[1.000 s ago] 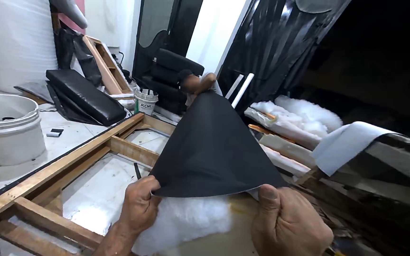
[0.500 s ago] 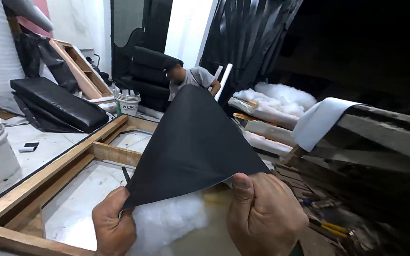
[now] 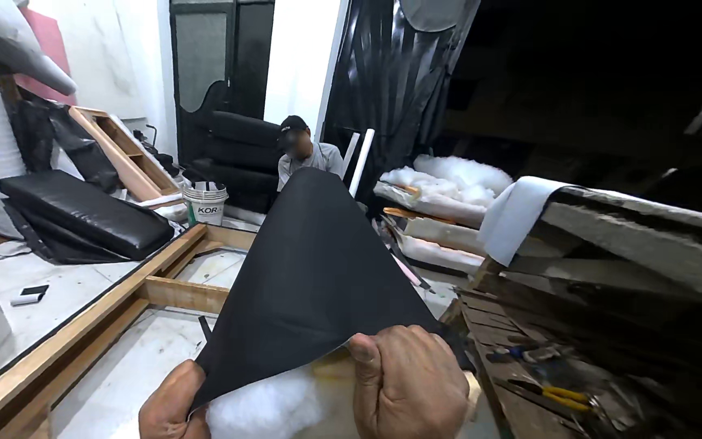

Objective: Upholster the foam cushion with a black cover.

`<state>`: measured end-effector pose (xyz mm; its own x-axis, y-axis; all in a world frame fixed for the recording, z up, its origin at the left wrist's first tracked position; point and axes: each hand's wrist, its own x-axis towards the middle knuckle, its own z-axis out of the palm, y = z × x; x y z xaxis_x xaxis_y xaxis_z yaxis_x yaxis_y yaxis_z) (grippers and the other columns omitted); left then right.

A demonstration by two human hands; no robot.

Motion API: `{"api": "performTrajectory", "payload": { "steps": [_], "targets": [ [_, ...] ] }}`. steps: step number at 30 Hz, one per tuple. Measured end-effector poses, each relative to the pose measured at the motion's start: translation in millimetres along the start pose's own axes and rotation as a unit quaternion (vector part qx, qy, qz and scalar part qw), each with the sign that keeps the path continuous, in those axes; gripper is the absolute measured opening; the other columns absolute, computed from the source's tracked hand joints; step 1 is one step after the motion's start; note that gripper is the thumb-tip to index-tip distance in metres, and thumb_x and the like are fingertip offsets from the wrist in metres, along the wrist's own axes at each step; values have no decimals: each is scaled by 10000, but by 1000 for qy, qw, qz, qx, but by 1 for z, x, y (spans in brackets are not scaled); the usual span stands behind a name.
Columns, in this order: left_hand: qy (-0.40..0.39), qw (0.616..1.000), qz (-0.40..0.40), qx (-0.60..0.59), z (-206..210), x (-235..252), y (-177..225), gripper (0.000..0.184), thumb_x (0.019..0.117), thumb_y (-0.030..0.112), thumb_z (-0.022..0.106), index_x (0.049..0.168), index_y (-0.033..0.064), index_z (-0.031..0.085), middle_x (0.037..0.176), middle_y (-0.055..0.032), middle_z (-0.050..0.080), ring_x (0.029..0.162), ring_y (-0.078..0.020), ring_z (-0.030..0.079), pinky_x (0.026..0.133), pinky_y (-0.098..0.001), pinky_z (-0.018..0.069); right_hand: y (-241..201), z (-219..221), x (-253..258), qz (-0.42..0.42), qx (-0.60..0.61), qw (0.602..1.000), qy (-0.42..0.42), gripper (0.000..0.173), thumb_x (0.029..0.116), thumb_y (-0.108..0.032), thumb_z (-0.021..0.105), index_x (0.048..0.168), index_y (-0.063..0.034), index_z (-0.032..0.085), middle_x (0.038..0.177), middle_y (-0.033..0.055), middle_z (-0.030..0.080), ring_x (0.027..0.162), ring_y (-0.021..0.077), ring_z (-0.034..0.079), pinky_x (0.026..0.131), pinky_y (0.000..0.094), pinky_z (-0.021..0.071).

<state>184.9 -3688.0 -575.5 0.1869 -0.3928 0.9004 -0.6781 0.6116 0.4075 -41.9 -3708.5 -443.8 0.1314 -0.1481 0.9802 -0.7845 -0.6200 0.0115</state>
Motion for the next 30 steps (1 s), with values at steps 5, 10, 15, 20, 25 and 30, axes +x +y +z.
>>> {"api": "performTrajectory", "payload": {
  "steps": [5,10,15,20,25,30],
  "targets": [
    [-2,1000,-15,2,0,-3,1,361,1035,302,466,802,45,567,754,-77,553,780,-84,584,734,-196,502,0,0,-1,1,-5,1000,1,561,1080,-410,437,636,-104,593,579,27,587,552,162,569,538,319,412],
    [-4,1000,-24,5,0,-5,1,388,1038,326,462,792,44,563,751,-75,548,772,-80,578,728,-194,499,0,0,-1,0,-10,1000,0,569,1082,-417,428,632,-104,580,571,24,571,544,163,555,534,321,403],
    [1,1000,-24,4,2,-6,1,404,1046,336,450,786,46,556,743,-78,543,764,-90,578,717,-202,499,-1,-1,0,2,-17,1000,-5,578,1084,-426,419,629,-108,581,572,22,573,545,161,554,533,318,399],
    [-1,1000,-24,-3,1,-7,-1,396,1045,338,463,795,50,572,753,-73,559,778,-85,591,728,-208,510,-2,-1,1,1,-25,1000,-8,577,1082,-421,419,623,-107,573,570,24,567,547,164,556,535,323,403],
    [2,1000,-25,-9,1,-8,0,402,1060,338,437,816,50,575,779,-69,567,801,-72,593,753,-198,510,-2,-1,1,2,-28,1000,-11,578,1082,-418,418,624,-105,579,574,24,572,550,165,561,536,323,409],
    [10,1000,-24,-18,3,-8,-1,381,1052,332,455,808,62,571,776,-52,561,796,-56,584,747,-183,502,-2,-1,1,1,-21,1000,-13,577,1085,-416,412,629,-103,579,574,26,568,547,164,556,531,320,404]
  ]
}}
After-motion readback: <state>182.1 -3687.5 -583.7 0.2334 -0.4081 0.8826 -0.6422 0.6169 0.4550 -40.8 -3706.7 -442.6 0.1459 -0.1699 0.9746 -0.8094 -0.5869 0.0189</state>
